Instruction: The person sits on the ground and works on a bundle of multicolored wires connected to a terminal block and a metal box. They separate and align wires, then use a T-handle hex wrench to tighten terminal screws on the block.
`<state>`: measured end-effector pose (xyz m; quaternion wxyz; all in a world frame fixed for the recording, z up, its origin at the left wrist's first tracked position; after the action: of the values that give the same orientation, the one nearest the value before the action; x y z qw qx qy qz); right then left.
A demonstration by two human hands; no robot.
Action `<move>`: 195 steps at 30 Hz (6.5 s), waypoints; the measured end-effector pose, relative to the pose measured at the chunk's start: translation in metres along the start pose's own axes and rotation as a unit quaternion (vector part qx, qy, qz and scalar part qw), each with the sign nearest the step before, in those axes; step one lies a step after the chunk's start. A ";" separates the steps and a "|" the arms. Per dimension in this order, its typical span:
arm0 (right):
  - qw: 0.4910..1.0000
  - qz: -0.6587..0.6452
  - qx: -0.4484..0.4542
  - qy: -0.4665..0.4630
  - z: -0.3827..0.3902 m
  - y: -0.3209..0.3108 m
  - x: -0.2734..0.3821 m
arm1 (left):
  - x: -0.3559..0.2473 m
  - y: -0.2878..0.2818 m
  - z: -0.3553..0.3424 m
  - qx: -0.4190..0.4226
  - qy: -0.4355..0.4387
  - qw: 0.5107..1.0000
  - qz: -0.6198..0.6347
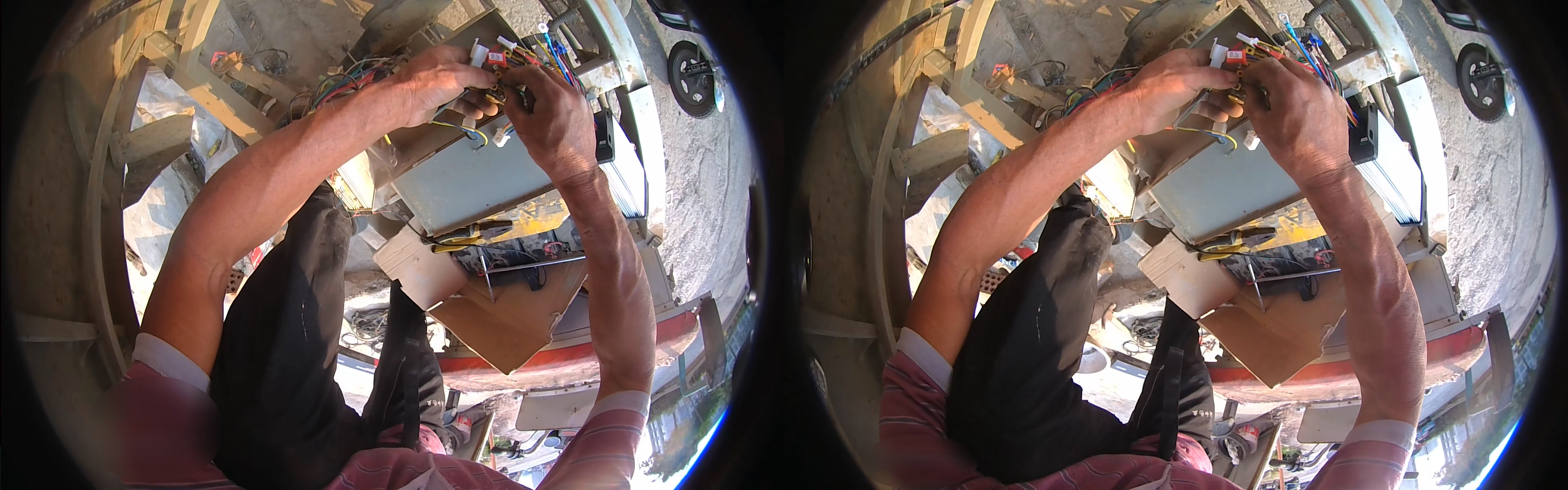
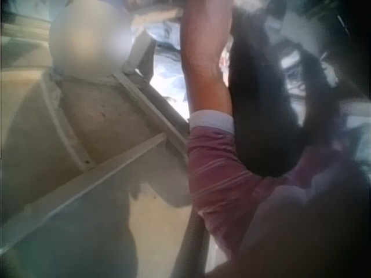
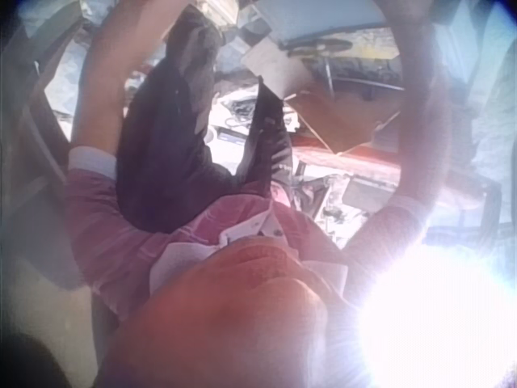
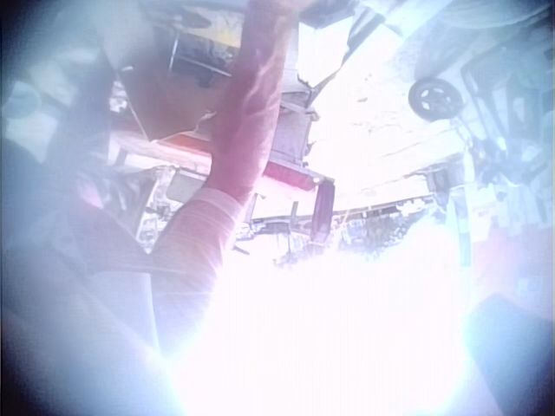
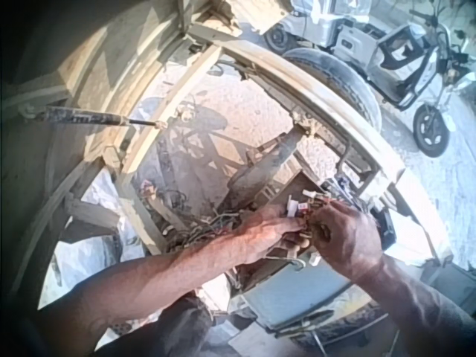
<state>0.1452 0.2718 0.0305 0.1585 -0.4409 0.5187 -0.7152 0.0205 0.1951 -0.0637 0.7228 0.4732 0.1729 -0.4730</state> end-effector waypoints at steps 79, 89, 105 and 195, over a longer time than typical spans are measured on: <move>0.996 -0.032 0.056 -0.058 -0.009 -0.003 -0.006 | -0.001 -0.001 0.002 -0.003 0.024 1.000 0.004; 0.996 -0.022 0.059 -0.056 -0.008 -0.004 -0.007 | -0.005 0.002 0.007 0.005 0.005 1.000 -0.009; 0.996 -0.017 0.078 -0.041 -0.009 0.002 -0.014 | -0.006 0.003 0.009 -0.012 -0.004 1.000 -0.013; 0.991 0.088 0.084 0.047 -0.019 -0.026 -0.025 | -0.003 0.001 0.010 -0.009 0.025 1.000 -0.008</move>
<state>0.1500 0.3113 0.0409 0.2332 -0.3445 0.5005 -0.7593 0.0175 0.1883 -0.0558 0.7185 0.4771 0.1991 -0.4653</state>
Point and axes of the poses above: each hand's wrist, its own z-axis away from the middle knuckle, its own y-axis out of the palm, x = y × z, the point moved 6 cm from there along -z, towards the middle knuckle, and after that the axes turned 5 degrees about x, right-handed, at the moved point
